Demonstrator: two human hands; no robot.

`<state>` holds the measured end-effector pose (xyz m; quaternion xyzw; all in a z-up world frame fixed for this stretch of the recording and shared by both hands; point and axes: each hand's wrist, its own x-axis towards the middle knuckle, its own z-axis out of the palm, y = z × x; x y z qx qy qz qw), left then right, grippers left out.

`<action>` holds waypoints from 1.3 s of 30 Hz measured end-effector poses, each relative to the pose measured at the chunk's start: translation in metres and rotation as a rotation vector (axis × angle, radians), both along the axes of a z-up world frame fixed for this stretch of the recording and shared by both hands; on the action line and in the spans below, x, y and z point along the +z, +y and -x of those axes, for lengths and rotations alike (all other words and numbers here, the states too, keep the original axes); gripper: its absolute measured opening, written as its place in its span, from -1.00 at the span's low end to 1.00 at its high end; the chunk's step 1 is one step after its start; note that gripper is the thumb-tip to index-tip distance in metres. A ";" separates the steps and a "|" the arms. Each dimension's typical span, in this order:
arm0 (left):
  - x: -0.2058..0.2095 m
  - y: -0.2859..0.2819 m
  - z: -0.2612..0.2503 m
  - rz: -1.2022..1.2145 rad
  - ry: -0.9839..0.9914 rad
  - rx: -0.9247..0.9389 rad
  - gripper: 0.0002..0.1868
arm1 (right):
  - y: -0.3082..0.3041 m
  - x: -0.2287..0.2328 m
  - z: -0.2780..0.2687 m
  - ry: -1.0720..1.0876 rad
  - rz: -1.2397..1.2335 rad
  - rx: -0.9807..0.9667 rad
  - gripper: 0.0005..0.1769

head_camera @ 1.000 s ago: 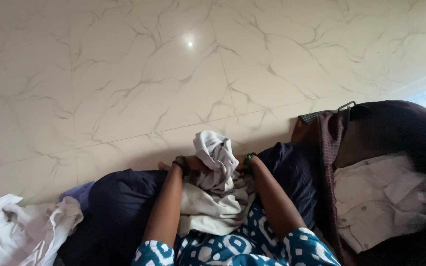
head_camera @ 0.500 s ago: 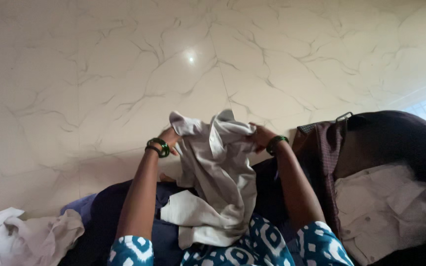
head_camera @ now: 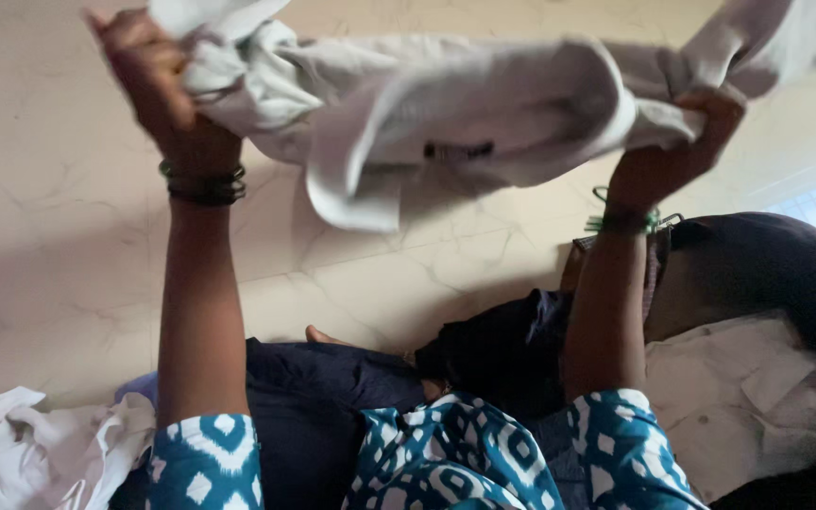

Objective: The person sits on the floor and folds a white button-down shirt by hand, smoothing it out and folding it into a compact rectangle. They then place the folded shirt into a dark-colored suitcase. The person then picks up a light-colored long-sleeved shirt, buttons the collar, and begins folding it on the floor.

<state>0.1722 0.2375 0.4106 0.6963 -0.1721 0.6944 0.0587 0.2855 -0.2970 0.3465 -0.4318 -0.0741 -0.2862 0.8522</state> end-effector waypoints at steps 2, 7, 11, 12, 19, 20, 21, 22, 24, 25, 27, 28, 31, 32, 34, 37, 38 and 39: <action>-0.043 0.041 0.039 0.094 0.080 0.163 -0.54 | -0.011 -0.018 0.045 0.121 0.392 -0.155 -0.72; -0.224 0.122 0.152 0.741 0.640 0.594 -0.65 | 0.021 -0.082 0.199 0.307 1.570 -0.060 -0.72; -0.339 0.100 0.177 1.166 1.379 0.481 -0.57 | 0.061 -0.132 0.223 0.364 2.072 0.557 -0.31; -0.350 0.085 0.171 0.980 1.542 0.341 -0.46 | 0.064 -0.138 0.221 0.417 2.053 0.601 -0.37; -0.362 -0.125 0.139 0.347 1.893 -0.145 -0.35 | 0.071 -0.152 0.190 0.377 2.369 -0.116 -0.14; -0.366 -0.161 0.138 0.156 2.118 -0.148 -0.27 | 0.069 -0.160 0.190 0.466 2.386 -0.036 -0.27; -0.371 -0.192 0.147 0.099 2.270 -0.116 -0.19 | 0.064 -0.169 0.195 0.558 2.399 0.050 -0.39; -0.374 -0.216 0.154 0.039 2.420 -0.075 -0.10 | 0.059 -0.181 0.198 0.652 2.407 0.136 -0.49; -0.380 -0.249 0.148 -0.326 2.407 0.075 0.12 | 0.049 -0.210 0.199 0.593 2.250 0.199 -0.67; -0.381 -0.259 0.147 -0.506 2.384 0.149 0.24 | 0.044 -0.225 0.198 0.564 2.171 0.230 -0.73; -0.379 -0.253 0.132 -0.541 2.470 0.139 0.10 | 0.042 -0.253 0.194 0.535 2.248 0.203 -0.74; -0.377 -0.243 0.124 -0.561 2.513 0.138 0.04 | 0.043 -0.262 0.195 0.520 2.283 0.190 -0.72; -0.383 -0.177 0.106 0.145 2.480 0.465 -0.02 | 0.055 -0.261 0.198 0.562 2.159 0.293 -0.66; -0.388 -0.150 0.102 0.183 2.455 0.607 -0.14 | 0.065 -0.254 0.202 0.558 2.127 0.427 -0.67; -0.397 -0.091 0.105 0.073 2.391 0.839 0.04 | 0.089 -0.233 0.219 0.434 1.917 0.652 -0.71; -0.401 -0.009 0.095 0.362 2.319 1.106 -0.11 | 0.130 -0.199 0.254 0.243 1.460 0.956 -0.65; -0.399 0.013 0.098 0.389 2.286 1.203 -0.06 | 0.138 -0.191 0.258 0.236 1.409 1.024 -0.63; -0.397 0.026 0.101 0.467 2.184 1.238 -0.04 | 0.146 -0.186 0.259 0.228 1.357 1.091 -0.60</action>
